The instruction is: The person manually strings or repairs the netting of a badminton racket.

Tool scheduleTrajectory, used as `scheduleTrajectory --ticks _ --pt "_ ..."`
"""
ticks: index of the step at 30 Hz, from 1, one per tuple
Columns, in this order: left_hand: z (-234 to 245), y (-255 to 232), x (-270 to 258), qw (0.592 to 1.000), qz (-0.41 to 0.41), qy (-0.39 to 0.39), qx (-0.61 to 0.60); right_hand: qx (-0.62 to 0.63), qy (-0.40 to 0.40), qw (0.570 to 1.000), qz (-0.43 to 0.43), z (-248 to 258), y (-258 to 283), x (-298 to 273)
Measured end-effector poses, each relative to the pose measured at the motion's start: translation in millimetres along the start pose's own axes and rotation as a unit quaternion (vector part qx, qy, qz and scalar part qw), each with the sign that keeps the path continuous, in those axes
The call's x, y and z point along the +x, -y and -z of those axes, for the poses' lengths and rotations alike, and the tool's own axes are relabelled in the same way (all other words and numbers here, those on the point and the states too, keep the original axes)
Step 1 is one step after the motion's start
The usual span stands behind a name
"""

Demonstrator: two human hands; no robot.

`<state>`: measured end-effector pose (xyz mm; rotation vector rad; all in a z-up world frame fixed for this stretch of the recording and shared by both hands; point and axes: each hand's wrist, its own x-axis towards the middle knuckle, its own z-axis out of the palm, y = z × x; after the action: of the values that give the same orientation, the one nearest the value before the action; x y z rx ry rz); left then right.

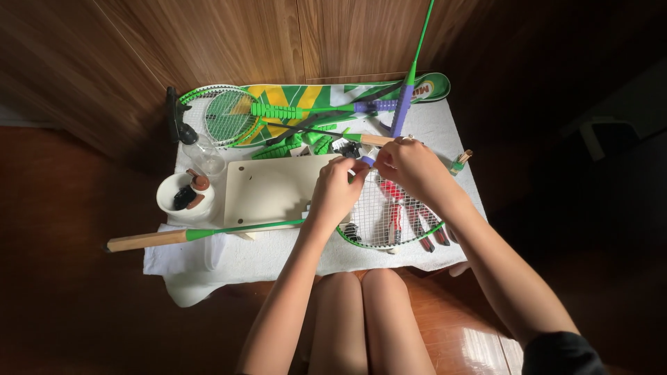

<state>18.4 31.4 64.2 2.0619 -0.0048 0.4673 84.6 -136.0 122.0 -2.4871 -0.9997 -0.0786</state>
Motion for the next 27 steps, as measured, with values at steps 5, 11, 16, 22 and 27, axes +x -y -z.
scheduleTrajectory --ticks 5,11,16,22,27 --pt "-1.0 0.0 -1.4 1.000 -0.003 0.000 -0.002 -0.090 -0.037 0.995 0.033 -12.7 4.0 -6.0" --pt "-5.0 4.0 -2.1 1.000 -0.016 -0.018 0.015 -0.197 -0.043 0.979 0.037 -30.5 9.1 -7.4" --pt "-2.5 4.4 -3.0 0.999 -0.017 -0.027 0.018 -0.013 -0.089 0.994 0.055 -23.0 -3.9 -8.6" --pt "10.5 7.5 -3.1 0.987 0.137 0.044 -0.077 0.255 -0.093 0.954 -0.123 -11.7 -20.4 -26.7" --pt "6.8 53.0 -24.7 0.989 -0.033 0.027 -0.142 0.481 -0.125 0.862 -0.103 -10.8 -25.3 -61.0"
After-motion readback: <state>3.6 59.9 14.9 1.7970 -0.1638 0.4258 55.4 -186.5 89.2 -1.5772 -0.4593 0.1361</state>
